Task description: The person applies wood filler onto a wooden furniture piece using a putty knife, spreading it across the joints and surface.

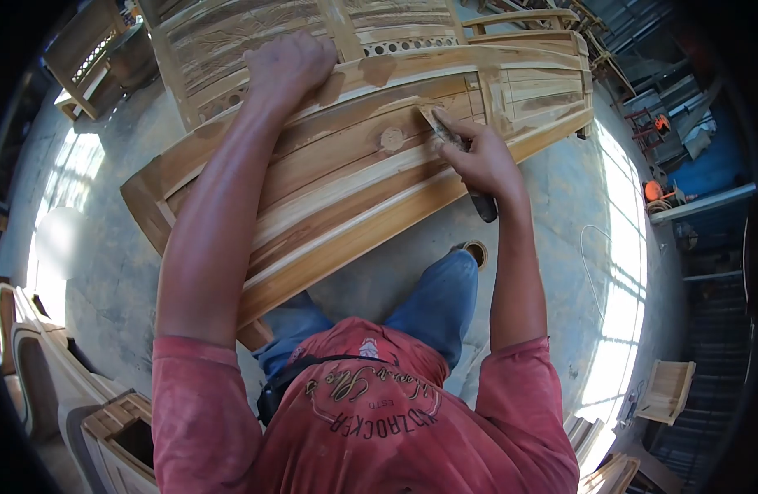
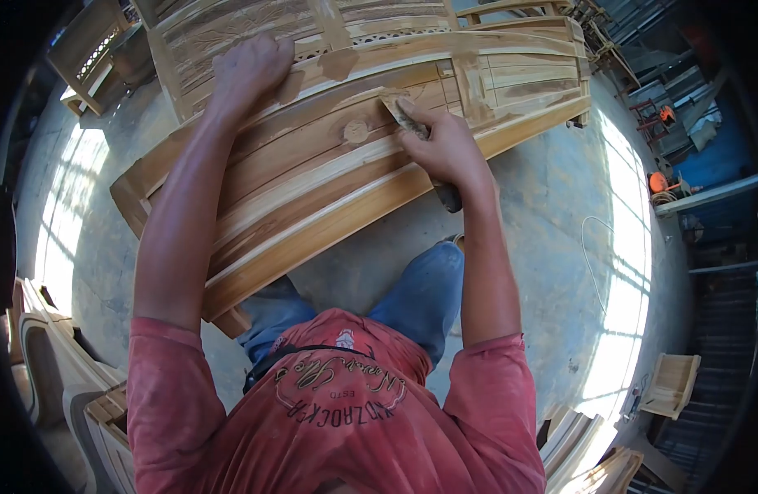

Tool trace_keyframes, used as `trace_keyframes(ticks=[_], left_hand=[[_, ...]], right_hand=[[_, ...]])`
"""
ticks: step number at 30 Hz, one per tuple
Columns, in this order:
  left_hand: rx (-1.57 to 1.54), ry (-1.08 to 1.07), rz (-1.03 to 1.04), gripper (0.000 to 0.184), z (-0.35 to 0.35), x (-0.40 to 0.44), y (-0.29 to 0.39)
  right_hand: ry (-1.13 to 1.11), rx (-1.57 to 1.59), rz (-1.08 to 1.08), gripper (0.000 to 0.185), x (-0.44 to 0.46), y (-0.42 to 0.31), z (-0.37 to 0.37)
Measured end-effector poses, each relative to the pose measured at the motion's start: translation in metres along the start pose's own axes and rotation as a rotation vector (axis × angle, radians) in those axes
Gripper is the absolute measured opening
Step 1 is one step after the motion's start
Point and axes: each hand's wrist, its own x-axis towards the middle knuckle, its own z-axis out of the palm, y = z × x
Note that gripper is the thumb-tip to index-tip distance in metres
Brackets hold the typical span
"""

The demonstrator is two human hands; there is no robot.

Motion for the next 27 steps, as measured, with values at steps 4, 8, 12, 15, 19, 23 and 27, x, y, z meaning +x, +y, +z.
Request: trace_keyframes(ticks=[4,8,12,15,19,23,27], left_hand=[[-0.006,-0.002,-0.026,0.050,0.001,0.001,-0.007],[-0.017,-0.040,-0.020,0.051,0.002,0.003,-0.004],[-0.015,-0.100,-0.029,0.052,0.000,0.002,-0.005],[-0.019,-0.099,-0.043,0.053,-0.001,0.001,-0.003],[0.004,-0.091,-0.050,0.055,-0.007,0.002,-0.001],[0.020,-0.115,-0.054,0.058,-0.004,-0.001,0.001],[0.004,-0.139,-0.033,0.058,-0.007,0.002,-0.001]], right_hand=[[0.072,-0.077,-0.091,0.041,0.000,0.013,0.008],[0.130,-0.104,-0.095,0.042,0.004,0.023,0.017],[0.119,-0.037,-0.126,0.040,0.011,0.024,0.029],[0.057,-0.136,-0.104,0.040,0.006,0.021,0.016],[0.080,-0.123,-0.139,0.041,0.003,0.004,0.031],[0.069,-0.093,-0.100,0.044,-0.005,-0.008,0.032],[0.051,-0.064,0.122,0.046,-0.002,-0.015,0.010]])
